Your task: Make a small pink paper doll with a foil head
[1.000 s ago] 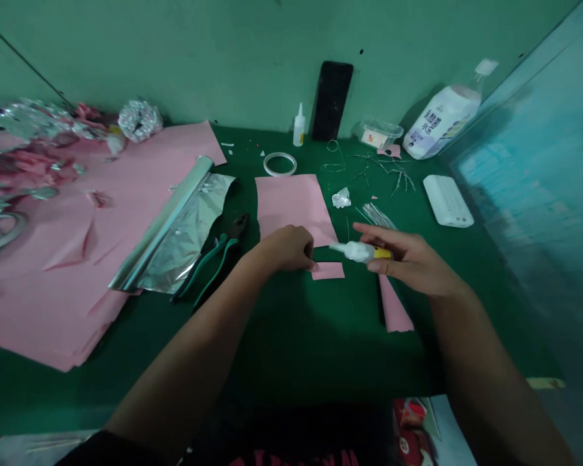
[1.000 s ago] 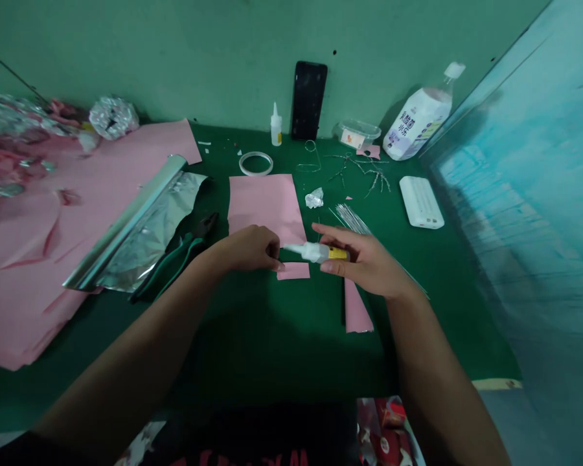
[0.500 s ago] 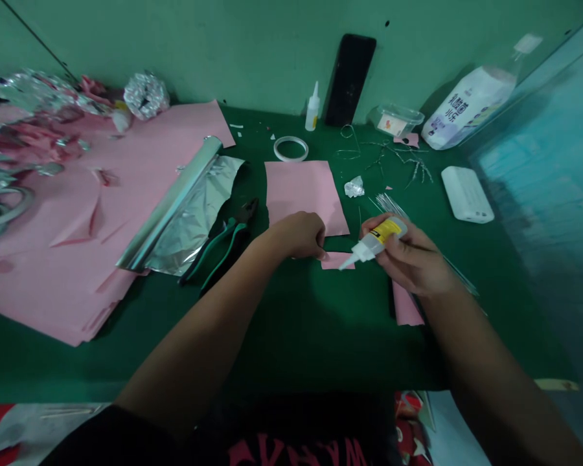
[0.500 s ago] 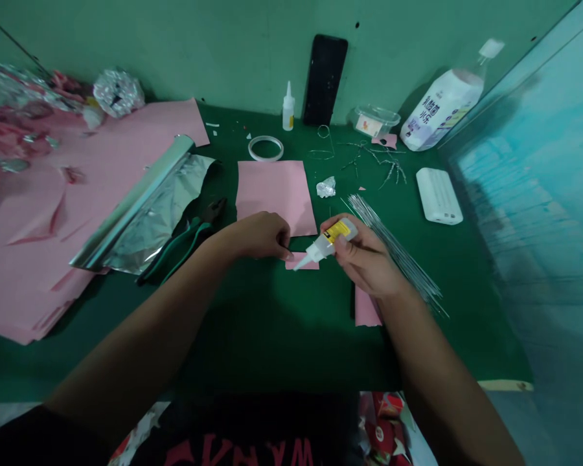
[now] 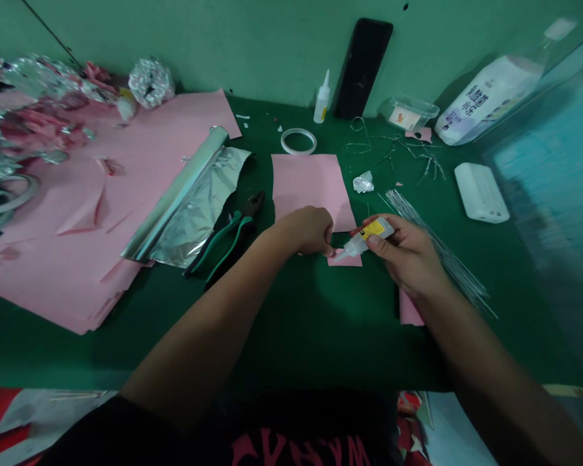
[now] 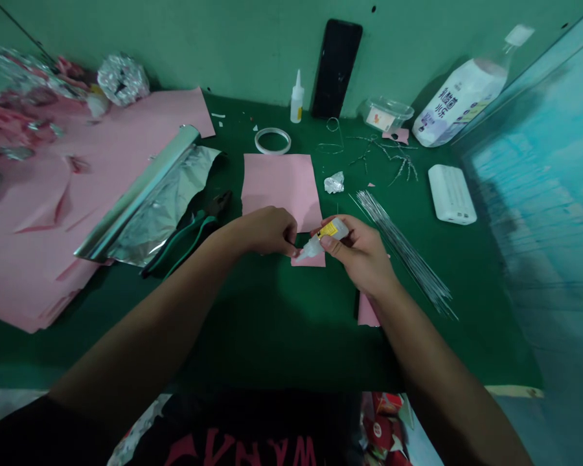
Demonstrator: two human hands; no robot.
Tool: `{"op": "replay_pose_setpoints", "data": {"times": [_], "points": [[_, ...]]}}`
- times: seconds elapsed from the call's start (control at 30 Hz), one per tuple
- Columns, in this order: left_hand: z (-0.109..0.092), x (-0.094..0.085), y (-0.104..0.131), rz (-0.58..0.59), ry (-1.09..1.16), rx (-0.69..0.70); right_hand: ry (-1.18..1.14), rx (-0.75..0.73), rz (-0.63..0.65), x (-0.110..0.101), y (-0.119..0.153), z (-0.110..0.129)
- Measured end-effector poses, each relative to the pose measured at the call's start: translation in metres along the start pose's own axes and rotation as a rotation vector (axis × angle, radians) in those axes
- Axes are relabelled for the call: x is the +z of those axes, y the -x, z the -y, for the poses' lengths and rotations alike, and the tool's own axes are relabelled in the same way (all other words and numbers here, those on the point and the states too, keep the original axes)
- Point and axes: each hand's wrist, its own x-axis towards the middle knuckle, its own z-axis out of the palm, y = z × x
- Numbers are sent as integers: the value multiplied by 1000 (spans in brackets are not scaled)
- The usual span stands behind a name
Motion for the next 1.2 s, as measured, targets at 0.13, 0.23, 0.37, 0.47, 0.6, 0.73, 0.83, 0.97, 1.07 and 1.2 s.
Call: {"op": "replay_pose_setpoints", "data": {"times": [0.13,0.23,0.37,0.47,0.6,0.73,0.83,0.97,1.07,1.2], "points": [[-2,-1,2,8,-8,-12,-5,12,-9,3,-1,-3],[-4,-2,2,15,-10,-21,2,3,-22,6,-1,-4],[-3,-1,1,10,-30,0,7,17,-27,8,-1,-4],[-2,-1,0,17,-38,-10,4,18,-41,9,-1,-4],[-3,-1,2,11,-15,-19,4,9,-60,9,-1,-5],[-4,-2,3,16,-14,-21,15,8,-53,10,-1,-4],[-4,-2,4,22,-7,-28,41,8,-51,12,-1,-3],[-6,-2,5,26,-5,-29,59,9,-63,12,-2,-4],[-7,-3,5,26,-11,-31,57,2,-71,11,-2,-5],[-7,-2,5,25,-13,-38,39,-4,-73,11,-2,-7]]}}
